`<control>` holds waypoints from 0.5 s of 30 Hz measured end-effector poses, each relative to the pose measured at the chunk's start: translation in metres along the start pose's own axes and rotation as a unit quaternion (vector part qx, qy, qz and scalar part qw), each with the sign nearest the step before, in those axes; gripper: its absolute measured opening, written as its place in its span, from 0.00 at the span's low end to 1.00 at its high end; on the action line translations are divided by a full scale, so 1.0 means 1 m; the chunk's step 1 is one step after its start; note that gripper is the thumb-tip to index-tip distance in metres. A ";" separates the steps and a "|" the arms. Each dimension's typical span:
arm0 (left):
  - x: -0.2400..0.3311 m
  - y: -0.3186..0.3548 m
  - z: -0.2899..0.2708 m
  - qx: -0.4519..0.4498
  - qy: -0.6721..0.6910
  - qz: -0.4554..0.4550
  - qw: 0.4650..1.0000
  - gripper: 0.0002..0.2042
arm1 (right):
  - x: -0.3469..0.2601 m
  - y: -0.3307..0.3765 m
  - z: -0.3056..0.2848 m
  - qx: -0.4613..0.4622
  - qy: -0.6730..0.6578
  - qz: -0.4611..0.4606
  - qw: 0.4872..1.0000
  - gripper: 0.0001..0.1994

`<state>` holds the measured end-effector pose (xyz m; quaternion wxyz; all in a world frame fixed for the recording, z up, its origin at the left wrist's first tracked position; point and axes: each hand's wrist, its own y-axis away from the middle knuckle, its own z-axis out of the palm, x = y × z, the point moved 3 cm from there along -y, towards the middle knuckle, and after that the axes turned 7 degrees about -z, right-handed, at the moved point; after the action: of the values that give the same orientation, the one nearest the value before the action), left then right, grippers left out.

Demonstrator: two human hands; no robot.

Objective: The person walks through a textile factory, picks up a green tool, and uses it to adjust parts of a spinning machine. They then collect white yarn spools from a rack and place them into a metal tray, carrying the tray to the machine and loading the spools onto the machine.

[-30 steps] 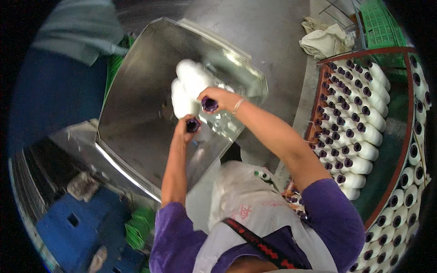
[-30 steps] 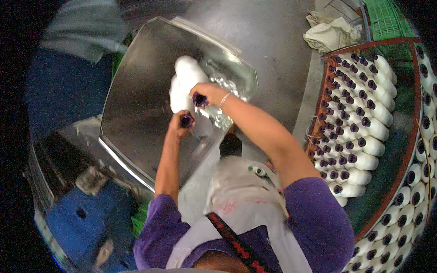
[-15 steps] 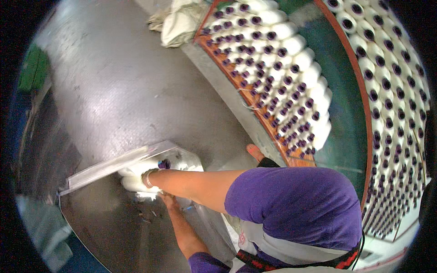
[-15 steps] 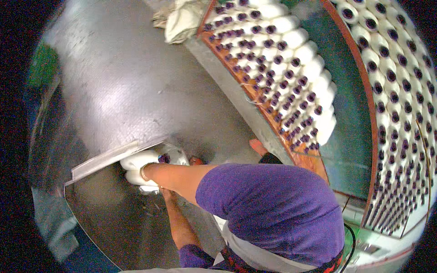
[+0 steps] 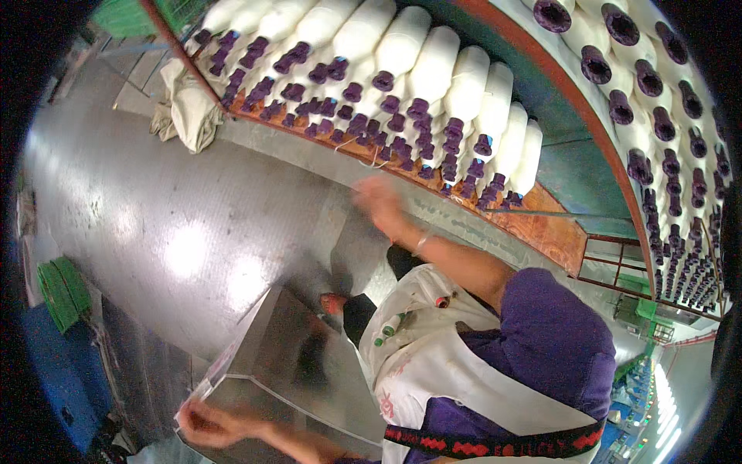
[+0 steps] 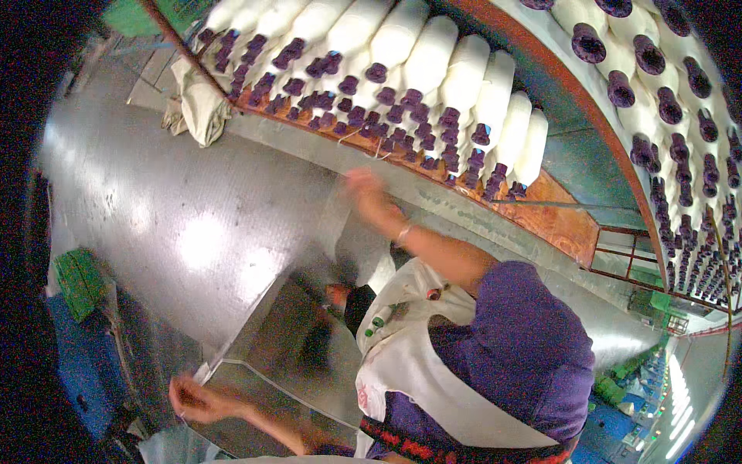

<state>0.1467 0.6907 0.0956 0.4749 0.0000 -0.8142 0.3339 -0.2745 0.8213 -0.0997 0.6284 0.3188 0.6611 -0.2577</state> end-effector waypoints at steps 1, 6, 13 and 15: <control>0.039 0.036 0.064 -0.129 0.015 -0.007 0.992 0.06 | 0.021 -0.023 -0.081 0.182 -0.050 0.036 0.981 0.06; 0.187 0.298 0.374 -0.670 0.144 -0.004 0.728 0.20 | 0.070 -0.065 -0.363 0.373 0.289 0.094 0.877 0.22; 0.242 0.473 0.510 -0.672 -0.062 -0.123 0.728 0.31 | 0.133 -0.120 -0.409 0.227 -0.023 0.250 0.941 0.07; 0.248 0.480 0.492 -0.636 -0.087 -0.011 0.767 0.26 | 0.122 -0.115 -0.409 0.204 -0.066 0.273 0.938 0.05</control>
<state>-0.5225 0.8745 -0.1338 0.2970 -0.2639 -0.8781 -0.2666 -0.6340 1.0602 -0.1962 0.6380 0.5908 0.4390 -0.2263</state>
